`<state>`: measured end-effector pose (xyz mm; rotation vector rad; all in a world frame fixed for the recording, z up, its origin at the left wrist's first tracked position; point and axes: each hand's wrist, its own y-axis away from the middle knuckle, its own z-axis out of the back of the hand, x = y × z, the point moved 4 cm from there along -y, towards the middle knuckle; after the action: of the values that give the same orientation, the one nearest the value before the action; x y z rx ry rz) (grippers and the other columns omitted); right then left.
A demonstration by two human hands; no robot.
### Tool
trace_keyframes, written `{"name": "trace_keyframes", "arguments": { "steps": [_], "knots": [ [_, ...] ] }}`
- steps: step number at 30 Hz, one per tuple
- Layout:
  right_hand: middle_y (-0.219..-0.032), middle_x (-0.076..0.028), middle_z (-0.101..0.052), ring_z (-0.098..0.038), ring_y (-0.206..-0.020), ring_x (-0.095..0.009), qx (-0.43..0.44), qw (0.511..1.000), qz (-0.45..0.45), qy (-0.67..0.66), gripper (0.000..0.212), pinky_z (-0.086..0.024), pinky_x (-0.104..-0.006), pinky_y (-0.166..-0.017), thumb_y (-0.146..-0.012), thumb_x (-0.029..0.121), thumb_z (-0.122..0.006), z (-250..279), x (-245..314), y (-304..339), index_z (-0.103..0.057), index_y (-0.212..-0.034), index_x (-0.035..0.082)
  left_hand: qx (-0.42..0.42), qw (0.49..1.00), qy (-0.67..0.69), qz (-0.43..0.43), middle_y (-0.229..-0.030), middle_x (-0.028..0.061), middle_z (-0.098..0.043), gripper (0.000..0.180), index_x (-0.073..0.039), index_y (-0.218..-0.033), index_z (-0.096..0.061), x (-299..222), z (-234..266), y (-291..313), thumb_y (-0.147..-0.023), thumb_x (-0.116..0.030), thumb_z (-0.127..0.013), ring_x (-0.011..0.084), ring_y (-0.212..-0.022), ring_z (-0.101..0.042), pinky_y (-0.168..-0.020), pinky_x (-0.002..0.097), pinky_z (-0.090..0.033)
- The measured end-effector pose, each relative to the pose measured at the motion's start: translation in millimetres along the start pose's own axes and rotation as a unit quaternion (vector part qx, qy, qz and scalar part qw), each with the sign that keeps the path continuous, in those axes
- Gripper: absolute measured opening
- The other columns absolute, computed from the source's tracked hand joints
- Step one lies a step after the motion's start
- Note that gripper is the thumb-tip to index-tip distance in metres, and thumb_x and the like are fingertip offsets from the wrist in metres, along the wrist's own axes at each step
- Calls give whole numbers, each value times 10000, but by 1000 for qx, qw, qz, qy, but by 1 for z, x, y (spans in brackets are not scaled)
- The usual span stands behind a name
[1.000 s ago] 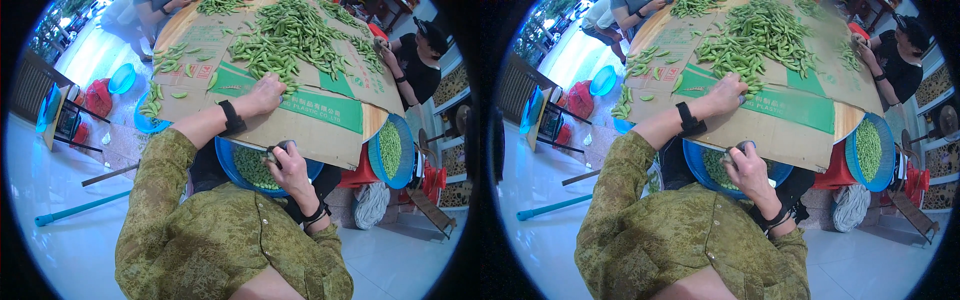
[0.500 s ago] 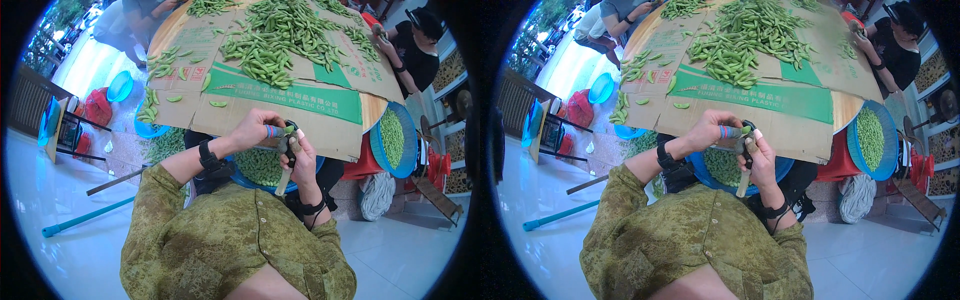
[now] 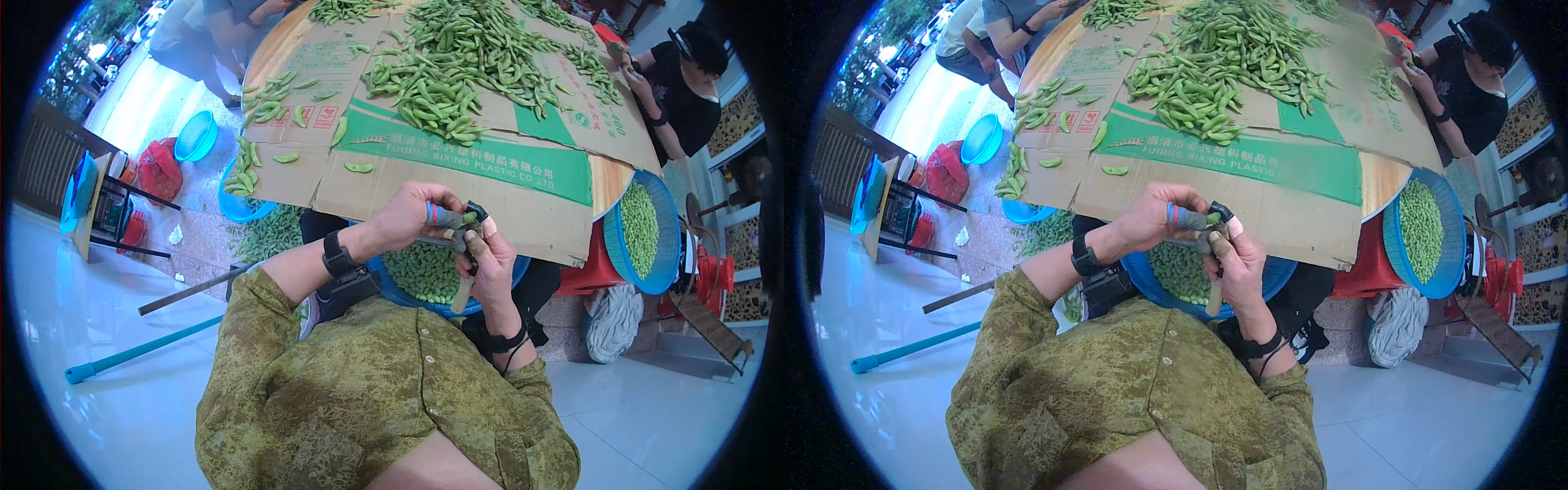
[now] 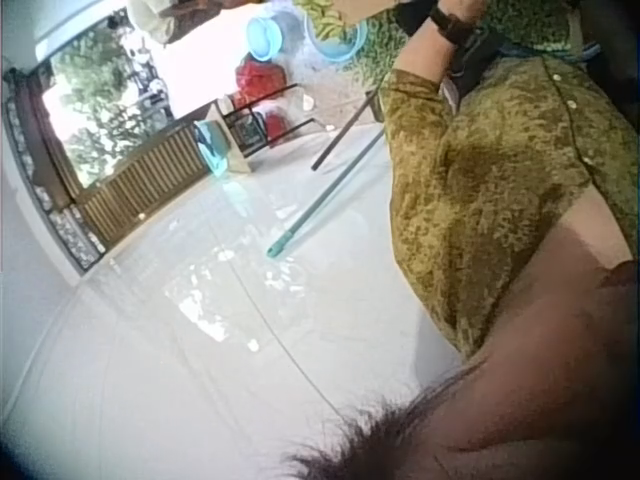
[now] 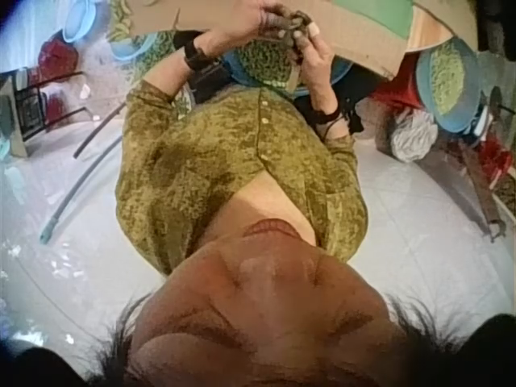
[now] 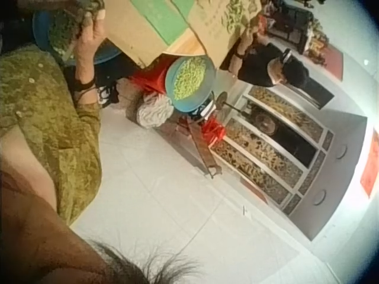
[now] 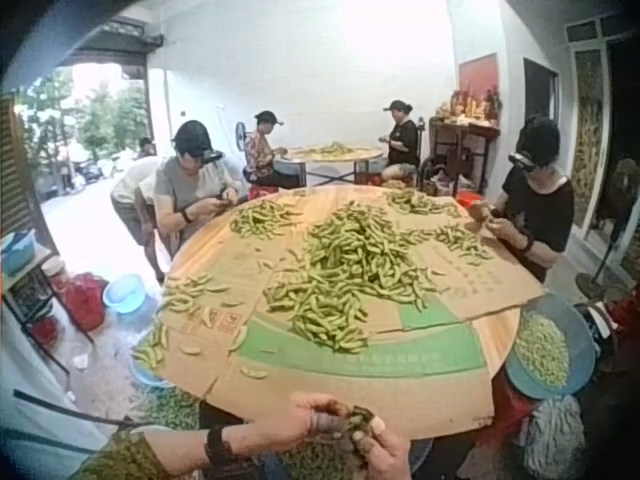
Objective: Shelling green beans using a thumb-mounted blade into a blue bowl.
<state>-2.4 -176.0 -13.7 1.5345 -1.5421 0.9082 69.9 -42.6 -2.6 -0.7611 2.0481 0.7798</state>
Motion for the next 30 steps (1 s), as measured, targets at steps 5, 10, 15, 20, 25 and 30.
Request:
{"name": "trace_keyframes", "arguments": {
  "steps": [5,10,15,20,25,30],
  "knots": [
    [-831,-27,-544,-386,-478,-52,118,983,-66,-121,377,-329,-188,-385,-918,83,-521,2,0,4,-473,-1289,35,131,982,111,76,-824,40,-611,86,-18,-921,-627,9,5,-2,-842,-54,-624,111,-608,-551,-492,210,-397],
    [-857,-33,-547,-404,-507,-62,103,972,-114,-177,366,-345,-184,-391,-925,109,-532,0,-2,5,-478,-1280,38,115,980,113,118,-815,45,-601,128,1,-924,-616,9,4,4,-827,-73,-655,123,-650,-553,-536,251,-423],
    [-870,-30,-540,-435,-542,-79,85,963,-146,-211,376,-363,-188,-392,-932,129,-539,-3,-7,4,-472,-1294,53,20,647,-637,-418,-825,133,-587,236,10,-993,-594,-27,-21,27,-763,-22,-634,268,-731,-602,-642,362,-489],
    [-877,-27,-533,-427,-540,-79,79,940,-176,-281,357,-365,-188,-393,-934,117,-531,-2,-17,3,-480,-1284,65,11,642,-648,-410,-837,152,-590,255,-18,-999,-611,-27,-19,34,-745,-33,-631,336,-749,-605,-644,382,-491],
    [-842,-48,-536,-405,-529,-65,68,964,-141,-215,367,-347,-177,-382,-935,129,-531,-9,-9,4,-461,-1290,65,8,762,-529,-373,-777,103,-626,149,-16,-942,-652,-28,-10,26,-820,-100,-631,246,-669,-613,-589,322,-476],
    [-836,-31,-568,-451,-557,-70,37,981,-125,-145,261,-347,-184,-396,-927,72,-513,-2,-11,3,-553,-1184,48,-17,980,-195,25,-712,14,-626,174,-13,-892,-670,-8,7,19,-906,-144,-556,41,-646,-538,-541,242,-429]
  ]
}}
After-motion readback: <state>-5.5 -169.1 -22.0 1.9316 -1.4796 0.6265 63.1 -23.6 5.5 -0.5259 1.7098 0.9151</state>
